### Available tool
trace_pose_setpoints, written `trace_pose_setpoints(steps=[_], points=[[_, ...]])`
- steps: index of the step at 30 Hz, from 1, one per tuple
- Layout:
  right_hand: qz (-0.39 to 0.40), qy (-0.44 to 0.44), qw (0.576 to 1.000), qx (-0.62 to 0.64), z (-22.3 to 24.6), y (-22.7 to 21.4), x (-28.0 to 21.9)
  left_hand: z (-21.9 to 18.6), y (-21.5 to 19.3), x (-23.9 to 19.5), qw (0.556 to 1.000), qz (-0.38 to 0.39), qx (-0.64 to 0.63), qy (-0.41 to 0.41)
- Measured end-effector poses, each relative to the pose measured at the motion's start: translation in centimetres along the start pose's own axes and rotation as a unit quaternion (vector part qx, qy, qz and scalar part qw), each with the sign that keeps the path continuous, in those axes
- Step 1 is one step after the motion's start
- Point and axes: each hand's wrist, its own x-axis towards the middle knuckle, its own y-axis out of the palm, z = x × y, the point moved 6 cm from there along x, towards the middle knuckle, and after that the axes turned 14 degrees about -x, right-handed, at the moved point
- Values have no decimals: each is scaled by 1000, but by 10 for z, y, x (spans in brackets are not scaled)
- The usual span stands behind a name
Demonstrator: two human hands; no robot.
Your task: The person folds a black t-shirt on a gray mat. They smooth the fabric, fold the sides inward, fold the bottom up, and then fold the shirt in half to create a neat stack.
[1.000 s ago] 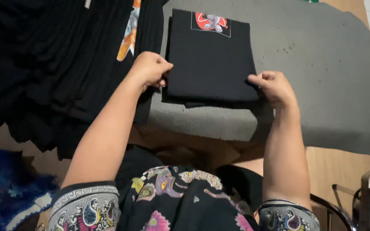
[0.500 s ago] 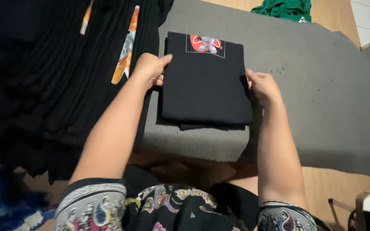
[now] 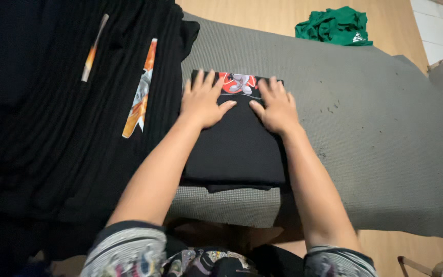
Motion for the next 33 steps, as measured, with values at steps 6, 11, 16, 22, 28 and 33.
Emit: trace_pose_setpoints(steps=[6, 11, 16, 22, 28, 33], points=[[8, 8, 1000, 0, -45, 43, 25, 22, 10, 7, 999, -14, 8, 29], [37, -64, 997, 33, -49, 47, -44, 14, 10, -57, 995, 67, 23, 64], [-6, -181, 983, 24, -75, 78, -155, 24, 20, -173, 971, 44, 81, 220], [-213, -177, 961, 21, -94, 85, -189, 47, 32, -213, 924, -94, 76, 364], [-348, -317, 872, -138, -80, 70, -179, 32, 25, -203, 873, -139, 172, 435], [-244, -291, 911, -160, -65, 58, -176, 34, 24, -197, 879, -112, 160, 436]])
